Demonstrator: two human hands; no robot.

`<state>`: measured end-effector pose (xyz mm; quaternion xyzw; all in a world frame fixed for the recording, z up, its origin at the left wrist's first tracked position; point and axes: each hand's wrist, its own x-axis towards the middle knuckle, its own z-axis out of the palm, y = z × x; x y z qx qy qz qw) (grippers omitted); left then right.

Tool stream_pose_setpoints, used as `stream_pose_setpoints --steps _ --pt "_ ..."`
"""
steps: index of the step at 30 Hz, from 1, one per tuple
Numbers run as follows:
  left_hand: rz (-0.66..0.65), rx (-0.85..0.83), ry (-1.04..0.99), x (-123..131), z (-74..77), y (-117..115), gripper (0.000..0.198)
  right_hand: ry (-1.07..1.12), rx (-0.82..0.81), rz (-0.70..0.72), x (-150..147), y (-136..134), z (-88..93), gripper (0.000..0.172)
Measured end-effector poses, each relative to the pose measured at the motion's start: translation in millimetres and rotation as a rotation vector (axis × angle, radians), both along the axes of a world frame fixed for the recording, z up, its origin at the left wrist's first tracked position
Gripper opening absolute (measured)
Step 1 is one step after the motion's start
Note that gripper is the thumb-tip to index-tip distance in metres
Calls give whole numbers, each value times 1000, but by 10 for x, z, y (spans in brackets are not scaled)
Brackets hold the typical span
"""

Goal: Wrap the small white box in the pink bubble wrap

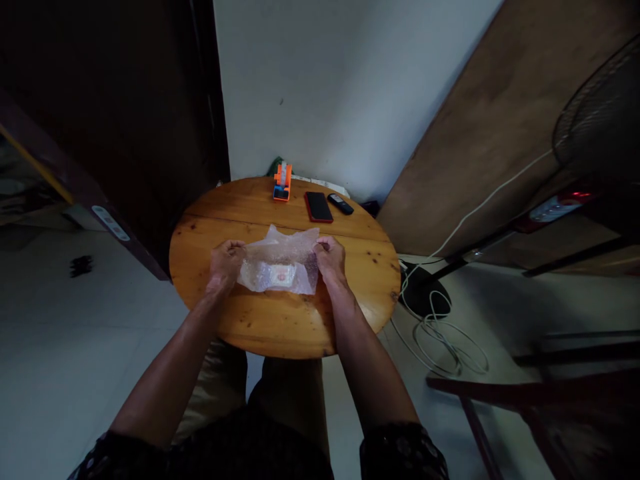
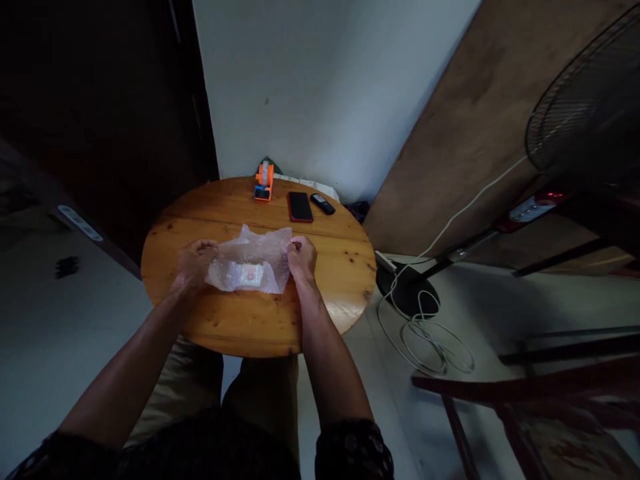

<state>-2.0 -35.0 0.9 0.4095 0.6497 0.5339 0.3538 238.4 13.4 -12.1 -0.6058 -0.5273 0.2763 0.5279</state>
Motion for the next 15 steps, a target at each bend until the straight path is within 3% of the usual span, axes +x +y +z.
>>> stream_pose_setpoints --steps 3,10,13,15 --pt "-10 -59 43 -45 19 47 19 -23 6 -8 29 20 -30 20" --pt "-73 -25 189 -121 -27 106 27 -66 36 -23 67 35 -39 15" --pt "-48 141 359 -94 20 38 32 -88 38 -18 46 41 -16 14" --pt "-121 286 445 -45 86 -40 36 -97 38 -20 25 43 1 13"
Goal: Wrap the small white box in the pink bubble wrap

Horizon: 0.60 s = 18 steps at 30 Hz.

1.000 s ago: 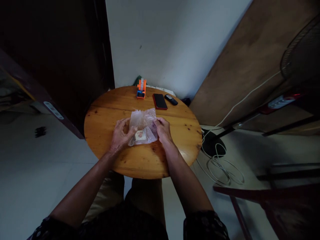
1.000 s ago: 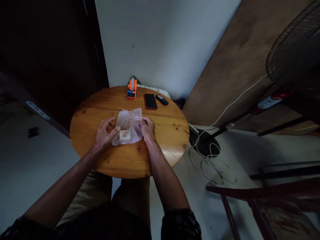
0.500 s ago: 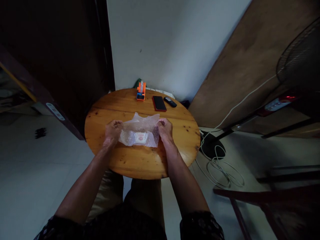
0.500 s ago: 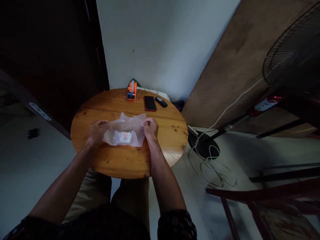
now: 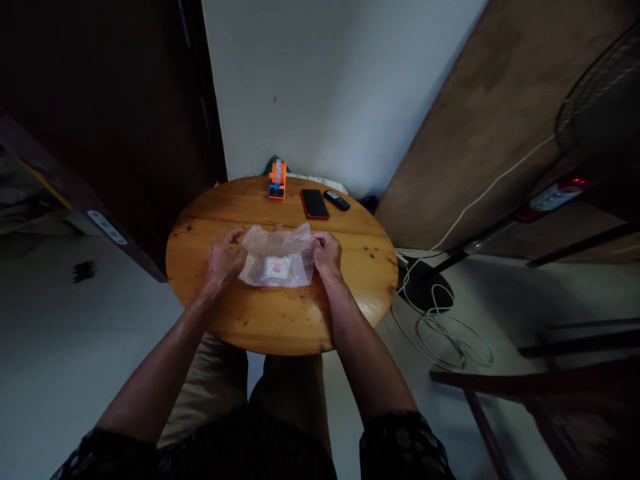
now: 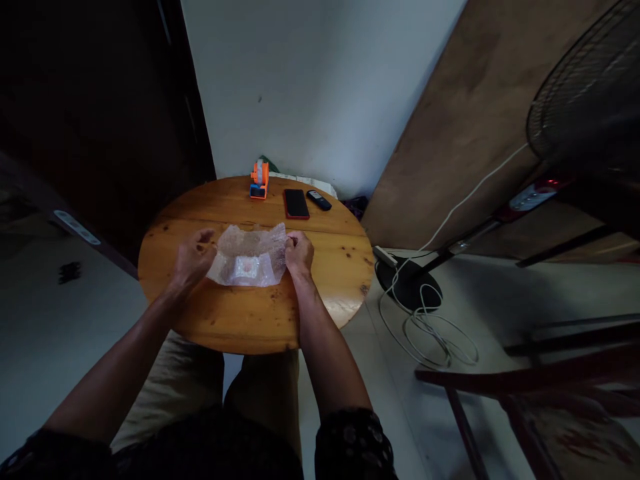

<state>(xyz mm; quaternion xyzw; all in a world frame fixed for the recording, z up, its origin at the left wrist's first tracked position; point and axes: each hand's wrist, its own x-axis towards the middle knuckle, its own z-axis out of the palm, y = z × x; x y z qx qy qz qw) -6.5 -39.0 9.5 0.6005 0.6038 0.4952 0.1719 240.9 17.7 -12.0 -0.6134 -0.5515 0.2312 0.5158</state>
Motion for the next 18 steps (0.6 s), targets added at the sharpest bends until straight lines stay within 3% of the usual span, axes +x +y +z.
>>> stream_pose_setpoints --steps 4,6,10,13,18 --pt "-420 49 135 129 130 -93 37 -24 -13 -16 -22 -9 21 13" --pt "-552 44 194 177 168 -86 31 -36 -20 -9 -18 -16 25 14" --pt "-616 137 298 201 251 -182 6 -57 -31 7 -2 -9 22 16" --pt "-619 196 487 219 352 -505 6 -85 -57 -1 -3 4 27 17" --pt "-821 -117 727 304 495 -1175 6 -283 -116 -31 -20 -61 93 19"
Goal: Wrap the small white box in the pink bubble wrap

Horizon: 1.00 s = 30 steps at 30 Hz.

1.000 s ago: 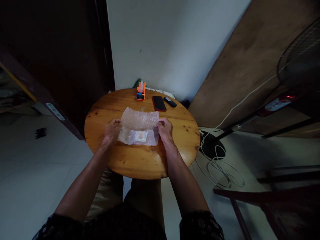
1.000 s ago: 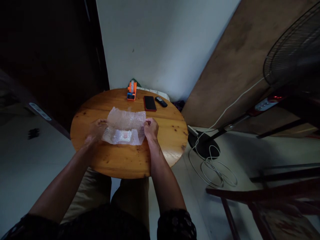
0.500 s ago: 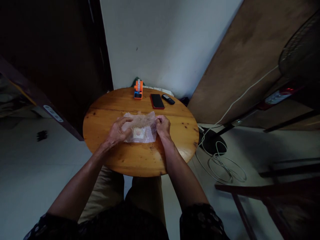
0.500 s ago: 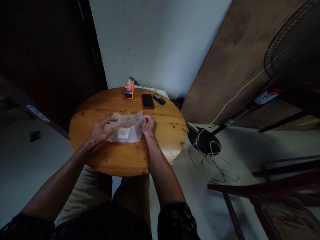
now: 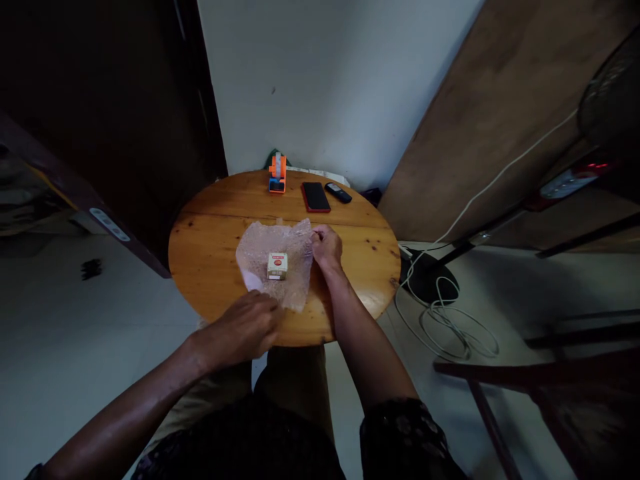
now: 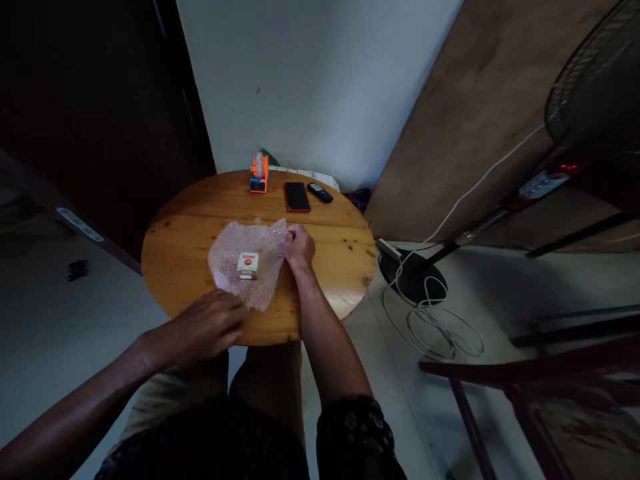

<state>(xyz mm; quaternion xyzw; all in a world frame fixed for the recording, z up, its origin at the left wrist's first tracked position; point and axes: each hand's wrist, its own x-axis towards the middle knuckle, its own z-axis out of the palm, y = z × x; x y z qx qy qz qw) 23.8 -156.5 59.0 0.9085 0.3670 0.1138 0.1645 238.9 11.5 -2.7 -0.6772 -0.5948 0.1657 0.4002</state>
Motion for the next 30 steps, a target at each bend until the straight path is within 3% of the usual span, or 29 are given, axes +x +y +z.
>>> stream_pose_setpoints --steps 4,8,11,13,14,16,18,20,22,26,30 --pt "-3 -154 100 -32 139 -165 12 -208 -119 -11 -31 -123 88 24" --pt "208 -47 21 -58 208 18 24 -259 -146 8 -65 -203 140 25" --pt "314 100 -82 16 96 206 28 -237 -85 1 -78 -221 173 25" --pt "394 152 -79 95 -44 291 25 -216 -2 13 -90 -236 217 26" --pt "436 170 -84 134 -122 318 32 -192 47 42 -100 -251 247 27" --pt "529 152 -98 191 -278 351 68 -113 115 196 -135 -309 311 29" --pt "598 109 -124 208 -416 369 94 -45 118 459 -188 -406 354 37" --pt "608 59 -148 191 -527 383 105 -77 74 681 -247 -528 357 52" --pt "585 33 -155 158 -610 393 107 -182 37 749 -284 -649 323 61" --pt "557 32 -120 120 -690 395 100 -209 54 656 -148 -784 235 55" --pt "539 43 -77 133 -695 380 95 -136 176 328 329 -716 186 51"
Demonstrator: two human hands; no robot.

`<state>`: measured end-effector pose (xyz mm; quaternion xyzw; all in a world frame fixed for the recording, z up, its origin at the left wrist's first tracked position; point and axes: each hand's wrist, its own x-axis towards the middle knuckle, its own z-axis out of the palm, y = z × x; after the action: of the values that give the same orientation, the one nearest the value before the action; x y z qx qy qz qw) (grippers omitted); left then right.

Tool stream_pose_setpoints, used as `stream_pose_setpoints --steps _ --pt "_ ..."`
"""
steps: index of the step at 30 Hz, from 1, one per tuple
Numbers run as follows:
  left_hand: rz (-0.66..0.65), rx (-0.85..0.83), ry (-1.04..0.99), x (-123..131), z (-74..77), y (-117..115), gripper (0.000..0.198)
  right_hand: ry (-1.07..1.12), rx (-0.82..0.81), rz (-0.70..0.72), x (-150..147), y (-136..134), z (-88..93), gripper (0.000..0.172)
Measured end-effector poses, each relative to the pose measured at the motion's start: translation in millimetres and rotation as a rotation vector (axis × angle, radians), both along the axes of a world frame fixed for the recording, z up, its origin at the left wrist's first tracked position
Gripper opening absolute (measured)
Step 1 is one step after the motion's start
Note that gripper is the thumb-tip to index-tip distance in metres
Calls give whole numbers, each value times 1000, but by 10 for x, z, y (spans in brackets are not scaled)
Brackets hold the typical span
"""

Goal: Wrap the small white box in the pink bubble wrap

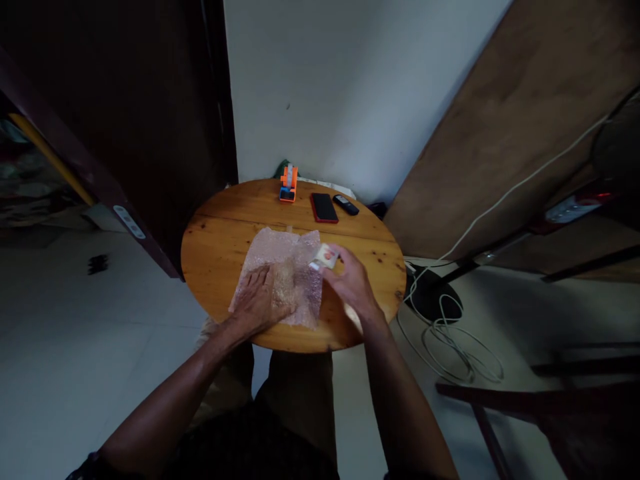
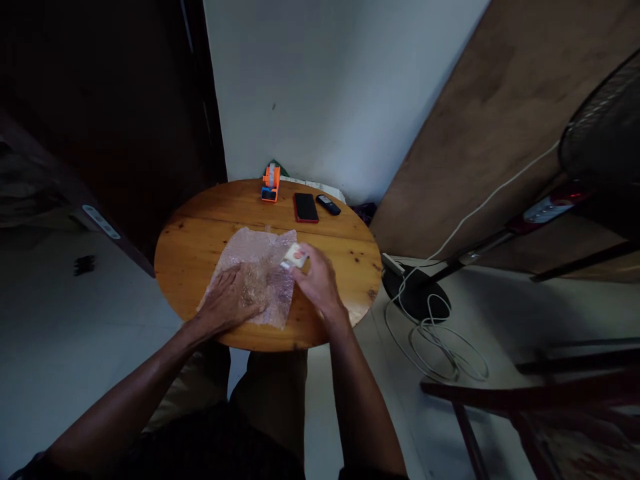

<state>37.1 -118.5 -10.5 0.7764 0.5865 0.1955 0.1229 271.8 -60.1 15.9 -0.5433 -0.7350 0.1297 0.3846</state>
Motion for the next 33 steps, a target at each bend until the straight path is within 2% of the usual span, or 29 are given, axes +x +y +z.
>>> stream_pose_setpoints --steps 2,3,6,9,10,12,15,17,21,25,29,33 --pt "-1 19 6 8 -6 -3 90 -40 29 -197 278 68 -36 54" --pt "0 26 9 11 -14 -3 88 -91 9 -244 399 95 -56 53" --pt "-1 25 18 12 -42 1 83 -251 -77 -298 610 106 -87 54" --pt "-13 8 23 13 -46 2 80 -262 45 -325 533 11 -18 54" --pt "-15 1 26 15 -37 0 80 -245 96 -298 448 -35 25 52" --pt "-16 -16 38 23 -3 -3 79 -230 140 -142 215 -117 116 43" --pt "-22 -35 73 47 61 15 80 -310 79 163 -182 -140 183 35" --pt "-28 -35 97 69 91 60 82 -407 -5 275 -393 -51 154 38" --pt "-34 -1 95 100 99 216 77 -543 -113 250 -550 290 1 40" --pt "-45 52 103 83 61 331 67 -548 -71 244 -502 535 -127 39" --pt "-65 76 129 47 35 297 64 -514 -35 213 -481 553 -200 40" --pt "-43 81 136 71 35 150 61 -485 -52 212 -495 532 -222 41"
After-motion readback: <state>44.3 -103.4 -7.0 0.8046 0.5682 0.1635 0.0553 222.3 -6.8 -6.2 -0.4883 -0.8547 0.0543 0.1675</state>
